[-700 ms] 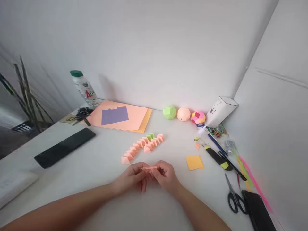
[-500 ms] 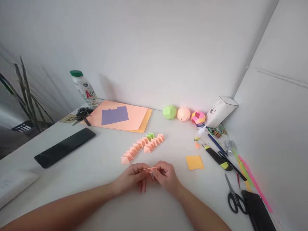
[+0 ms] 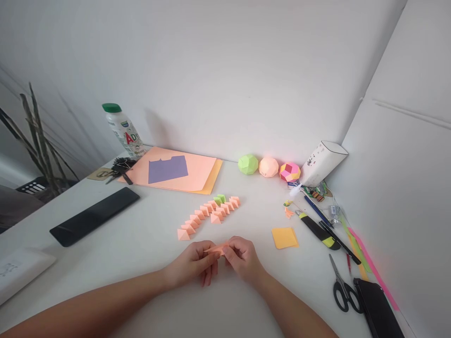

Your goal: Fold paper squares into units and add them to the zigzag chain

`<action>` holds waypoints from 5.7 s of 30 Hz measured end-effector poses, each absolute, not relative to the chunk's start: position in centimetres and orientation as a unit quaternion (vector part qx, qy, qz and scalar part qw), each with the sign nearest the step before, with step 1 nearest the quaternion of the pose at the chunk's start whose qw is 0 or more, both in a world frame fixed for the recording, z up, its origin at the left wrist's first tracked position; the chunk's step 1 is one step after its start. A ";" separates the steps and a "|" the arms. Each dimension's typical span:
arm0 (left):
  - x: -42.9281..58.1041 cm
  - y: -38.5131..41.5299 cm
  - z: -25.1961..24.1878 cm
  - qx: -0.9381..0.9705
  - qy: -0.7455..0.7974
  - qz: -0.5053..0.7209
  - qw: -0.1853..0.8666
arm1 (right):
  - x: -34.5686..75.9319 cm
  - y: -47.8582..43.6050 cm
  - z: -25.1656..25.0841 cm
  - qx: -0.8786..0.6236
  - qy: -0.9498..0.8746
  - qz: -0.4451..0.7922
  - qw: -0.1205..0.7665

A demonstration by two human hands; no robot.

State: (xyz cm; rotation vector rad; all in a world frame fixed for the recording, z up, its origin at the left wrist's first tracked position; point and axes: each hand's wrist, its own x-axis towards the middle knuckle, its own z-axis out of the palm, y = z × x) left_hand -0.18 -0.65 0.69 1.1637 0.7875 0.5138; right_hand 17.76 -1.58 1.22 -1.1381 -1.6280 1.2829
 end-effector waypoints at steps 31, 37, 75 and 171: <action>-0.2 -1.0 0.6 0.524 0.372 0.251 0.724 | 18.6 -1.3 0.6 -0.392 -0.547 0.602 0.430; -0.2 -1.0 0.4 0.546 0.349 0.255 0.718 | 18.1 -1.5 0.9 -0.400 -0.672 0.517 0.347; 0.0 -0.2 0.7 0.443 0.326 0.336 0.765 | 17.9 -1.3 0.7 -0.417 -0.662 0.512 0.355; -0.6 1.1 1.2 0.429 0.324 0.362 0.762 | 17.5 -1.8 0.6 -0.408 -0.712 0.416 0.392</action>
